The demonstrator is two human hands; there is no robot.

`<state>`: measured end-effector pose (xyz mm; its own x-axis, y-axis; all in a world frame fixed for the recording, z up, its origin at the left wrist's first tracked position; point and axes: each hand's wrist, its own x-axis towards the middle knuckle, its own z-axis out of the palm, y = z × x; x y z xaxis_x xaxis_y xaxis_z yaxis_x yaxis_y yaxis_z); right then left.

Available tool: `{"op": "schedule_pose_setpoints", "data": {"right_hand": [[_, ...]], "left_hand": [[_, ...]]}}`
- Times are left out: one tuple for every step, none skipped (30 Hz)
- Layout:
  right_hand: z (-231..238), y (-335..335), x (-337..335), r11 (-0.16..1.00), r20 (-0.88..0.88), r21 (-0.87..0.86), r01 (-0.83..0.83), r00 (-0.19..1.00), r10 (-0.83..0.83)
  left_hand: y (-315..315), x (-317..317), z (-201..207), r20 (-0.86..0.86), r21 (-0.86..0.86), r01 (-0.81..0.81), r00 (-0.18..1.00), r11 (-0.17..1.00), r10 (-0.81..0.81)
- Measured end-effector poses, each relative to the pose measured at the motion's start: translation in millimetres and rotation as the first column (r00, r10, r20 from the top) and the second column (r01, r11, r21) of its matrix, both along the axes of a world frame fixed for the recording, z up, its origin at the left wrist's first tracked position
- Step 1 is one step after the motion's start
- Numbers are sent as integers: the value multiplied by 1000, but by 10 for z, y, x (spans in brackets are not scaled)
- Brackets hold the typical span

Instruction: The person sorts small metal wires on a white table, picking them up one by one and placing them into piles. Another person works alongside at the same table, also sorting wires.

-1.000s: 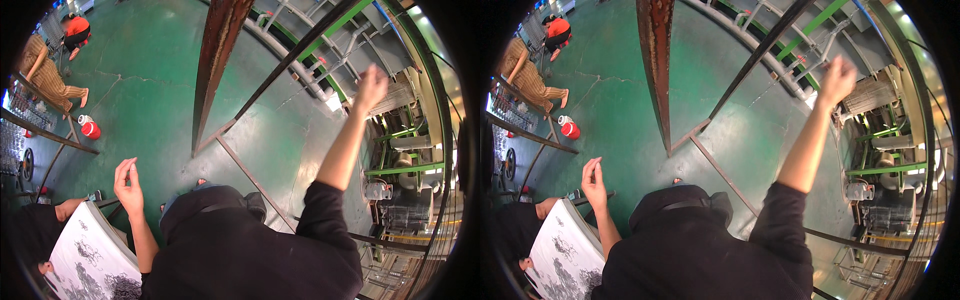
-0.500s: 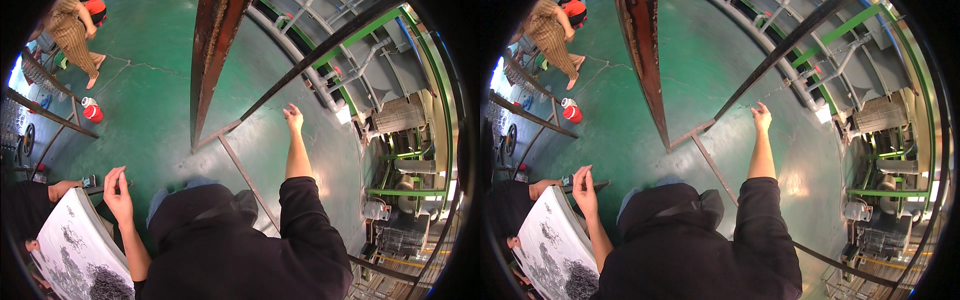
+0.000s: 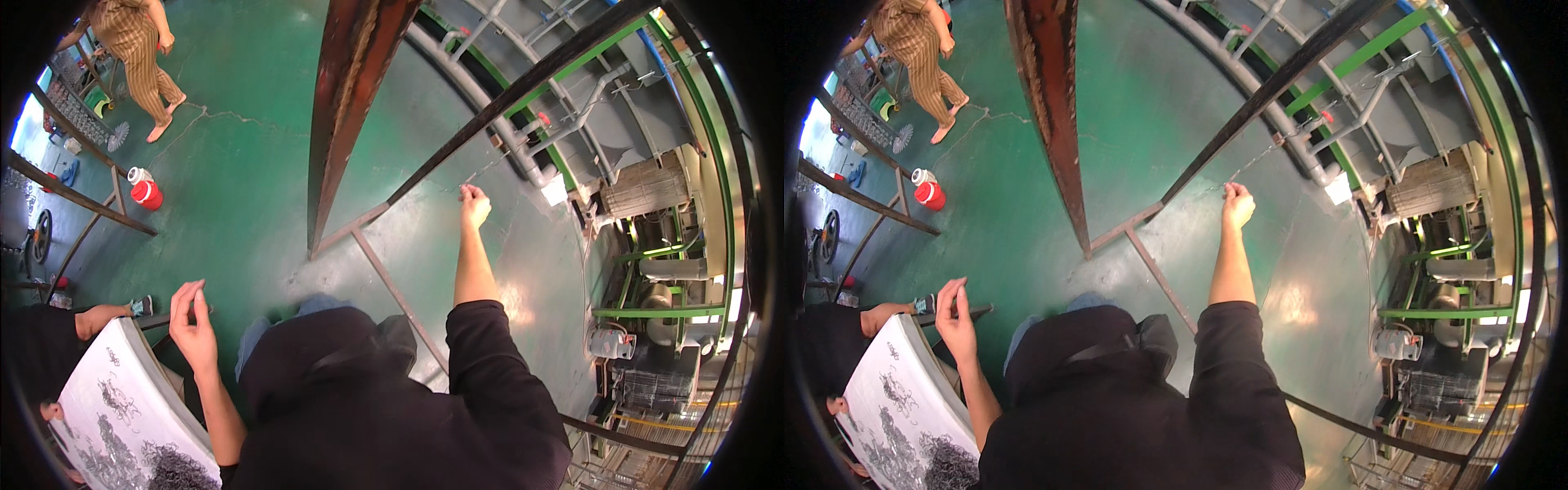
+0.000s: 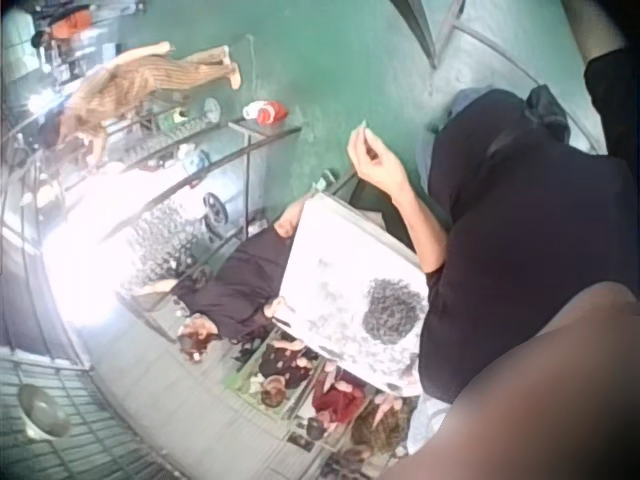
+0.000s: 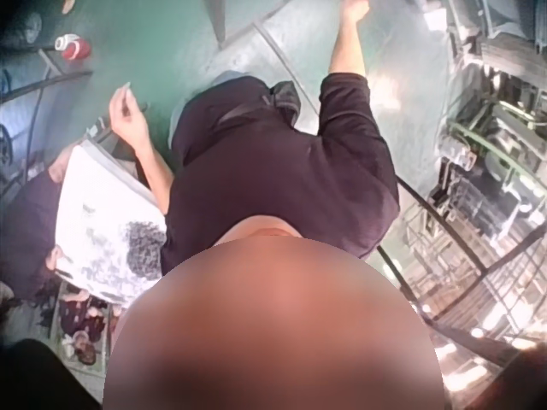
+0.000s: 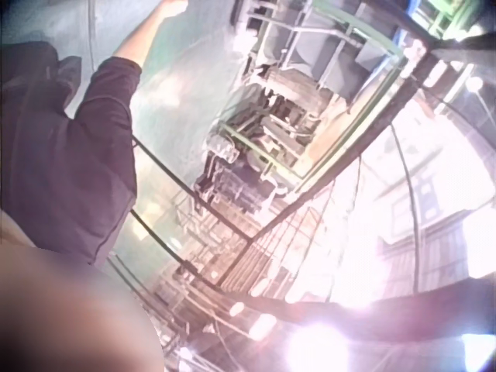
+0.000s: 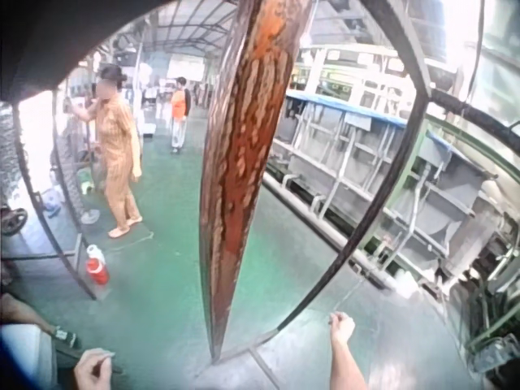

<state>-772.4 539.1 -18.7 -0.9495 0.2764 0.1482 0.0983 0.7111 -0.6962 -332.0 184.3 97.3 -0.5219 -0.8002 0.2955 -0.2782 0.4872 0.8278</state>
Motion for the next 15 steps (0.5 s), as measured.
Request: {"op": "schedule_pose_setpoints", "data": {"right_hand": [[1, 37, 39, 1000, 30, -24, 13, 999, -12], [-2, 65, 88, 1000, 42, -15, 24, 999, -23], [10, 96, 132, 999, 49, 2, 41, 998, -41], [30, 128, 181, 998, 50, 23, 56, 997, -57], [52, 155, 237, 997, 55, 30, 70, 996, -72], [78, 175, 290, 996, 59, 25, 82, 995, -83], [109, 197, 338, 996, 61, 24, 91, 994, -92], [136, 218, 380, 994, 61, 28, 101, 993, -103], [159, 237, 415, 994, 61, 20, 107, 992, -108], [176, 255, 442, 993, 59, 18, 114, 992, -114], [182, 282, 472, 993, 57, 22, 118, 991, -120], [186, 312, 494, 993, 53, 4, 120, 991, -120], [189, 348, 507, 993, 48, -9, 119, 992, -118], [193, 382, 518, 994, 38, -26, 104, 994, -103], [193, 416, 532, 996, 32, -4, 84, 996, -84]], "left_hand": [[-2, -2, -6, 0, 17, 7, 1000, 1000, -7], [-6, -4, -12, -6, 33, 16, 1000, 999, -16], [-12, -10, -17, -19, 30, 31, 999, 999, -31], [-14, -13, -19, -19, 34, 42, 999, 999, -42], [-15, -12, -18, -19, 38, 52, 998, 998, -51], [-18, -11, -12, -20, 41, 61, 998, 997, -60], [-17, -9, -6, -10, 49, 65, 998, 997, -64], [-13, -7, 1, -1, 56, 68, 998, 996, -68], [-11, -8, 8, 7, 64, 71, 997, 995, -72], [-10, -10, 11, 17, 69, 75, 997, 995, -77], [-3, -8, 16, 27, 74, 78, 996, 994, -80], [5, -6, 18, 51, 80, 70, 996, 994, -74], [10, -8, 17, 15, 48, 100, 995, 994, -100], [13, -9, 21, -7, 15, 118, 993, 993, -118], [17, -13, 17, -27, -28, 130, 991, 991, -131]]}}
